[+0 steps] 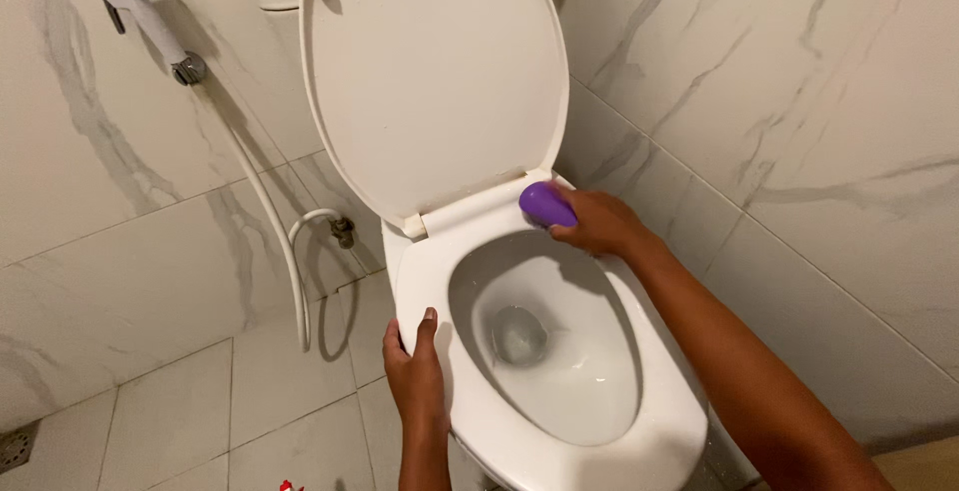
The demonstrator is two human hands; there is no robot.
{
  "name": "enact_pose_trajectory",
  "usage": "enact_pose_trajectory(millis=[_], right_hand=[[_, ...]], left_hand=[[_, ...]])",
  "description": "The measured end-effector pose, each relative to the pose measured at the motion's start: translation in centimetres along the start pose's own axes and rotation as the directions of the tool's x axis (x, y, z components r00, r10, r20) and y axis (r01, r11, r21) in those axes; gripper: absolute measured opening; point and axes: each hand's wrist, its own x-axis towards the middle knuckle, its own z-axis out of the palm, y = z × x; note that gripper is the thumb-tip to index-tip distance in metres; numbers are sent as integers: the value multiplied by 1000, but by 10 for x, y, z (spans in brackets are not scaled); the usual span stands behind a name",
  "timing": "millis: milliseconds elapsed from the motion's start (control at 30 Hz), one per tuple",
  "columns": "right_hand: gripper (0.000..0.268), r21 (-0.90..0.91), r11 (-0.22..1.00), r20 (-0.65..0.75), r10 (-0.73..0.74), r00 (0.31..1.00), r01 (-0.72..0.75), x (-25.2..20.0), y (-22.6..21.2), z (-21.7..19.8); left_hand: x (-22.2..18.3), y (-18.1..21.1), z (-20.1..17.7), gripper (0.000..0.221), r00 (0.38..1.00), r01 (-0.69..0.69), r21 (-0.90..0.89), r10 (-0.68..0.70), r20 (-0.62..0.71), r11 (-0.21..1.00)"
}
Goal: The person cleans a toilet by spraying a cleaning solution and scrubbing the rim, seat, and bowl using a purple brush, then rinsing it with a handheld sprayer.
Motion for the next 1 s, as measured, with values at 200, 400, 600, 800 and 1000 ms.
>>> enact_pose_trajectory(millis=[200, 400, 600, 800, 1000], right_hand=[[66, -397, 914, -50, 68, 996, -82, 25, -11, 10], [86, -317, 946, -21, 65, 998, -69, 35, -59, 67], [83, -265, 956, -585, -53, 809, -129, 41, -53, 102], [74, -386, 922, -517, -198, 833, -20, 42, -77, 112], [51, -336, 926, -507, -330, 796, 170, 31, -102, 110]], left_hand=[[-22, 20, -3, 83, 999, 33, -48, -32, 10, 998], [-16, 18, -2, 83, 999, 45, -22, -45, 11, 999], [-19, 21, -3, 82, 998, 56, -74, -55, 19, 996], [-4, 9, -3, 82, 998, 57, -76, -55, 27, 995], [-10, 13, -6, 76, 996, 79, -152, -73, 46, 985]])
